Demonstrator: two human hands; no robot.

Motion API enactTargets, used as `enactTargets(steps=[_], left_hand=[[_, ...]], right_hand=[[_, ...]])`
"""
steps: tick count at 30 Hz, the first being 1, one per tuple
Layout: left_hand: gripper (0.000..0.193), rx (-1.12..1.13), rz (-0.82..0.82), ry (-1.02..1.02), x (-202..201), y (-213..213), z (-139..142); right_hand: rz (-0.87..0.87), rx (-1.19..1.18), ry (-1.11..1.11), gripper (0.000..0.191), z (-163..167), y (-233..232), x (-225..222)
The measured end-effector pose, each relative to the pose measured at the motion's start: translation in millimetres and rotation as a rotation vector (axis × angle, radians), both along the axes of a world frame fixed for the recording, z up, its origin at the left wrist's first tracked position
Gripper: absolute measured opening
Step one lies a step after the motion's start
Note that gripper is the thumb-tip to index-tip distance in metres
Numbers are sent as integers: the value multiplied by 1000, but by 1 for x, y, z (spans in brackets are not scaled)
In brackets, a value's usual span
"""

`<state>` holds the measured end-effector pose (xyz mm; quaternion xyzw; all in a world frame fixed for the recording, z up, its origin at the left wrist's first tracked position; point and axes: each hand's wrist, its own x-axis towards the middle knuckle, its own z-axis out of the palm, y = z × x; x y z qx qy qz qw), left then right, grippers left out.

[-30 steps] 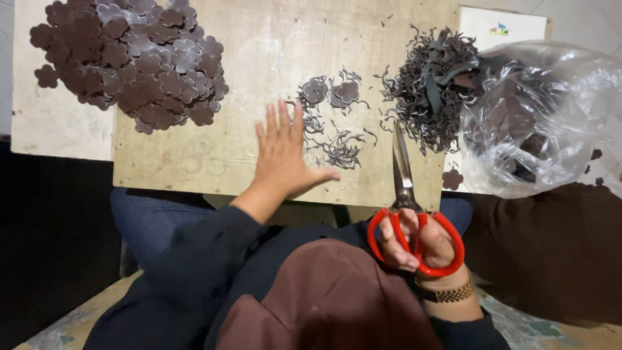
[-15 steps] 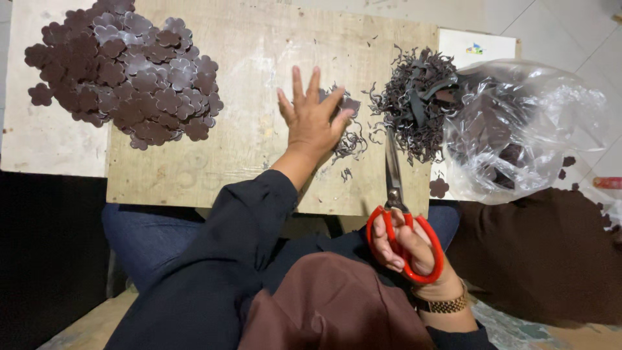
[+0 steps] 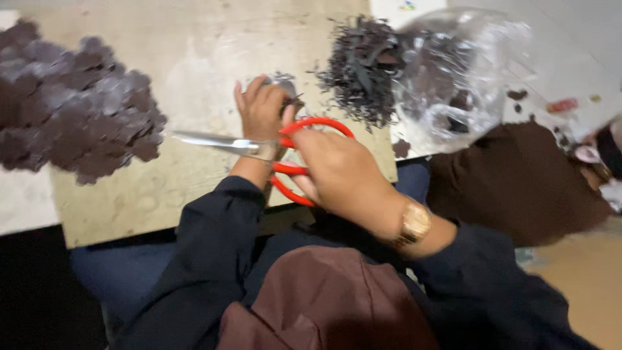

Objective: The person trims the edges of dark brown flower-shaped craft pieces using red-handled scissors. They hold each piece in the left hand and carefully cut around the perimeter with the right hand, then place the finished pieces into a growing pile on the left side of the wooden board.

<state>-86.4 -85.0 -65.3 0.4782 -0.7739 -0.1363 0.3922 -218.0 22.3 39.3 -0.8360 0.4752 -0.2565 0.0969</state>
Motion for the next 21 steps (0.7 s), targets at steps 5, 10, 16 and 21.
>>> enactTargets(steps=[5,10,16,21], left_hand=[[15,-93,26,-29,-8,-5,-1],[12,-278,24,77,-2,-4,1],[16,-31,-7,7,17,13,7],[21,612,-16,1075,19,25,2]], right_hand=[[44,-161,257,24,15,-29,16],[91,-279,322,32,17,-39,24],[76,-171,327,26,14,-42,25],[33,-70,121,40,7,-39,18]])
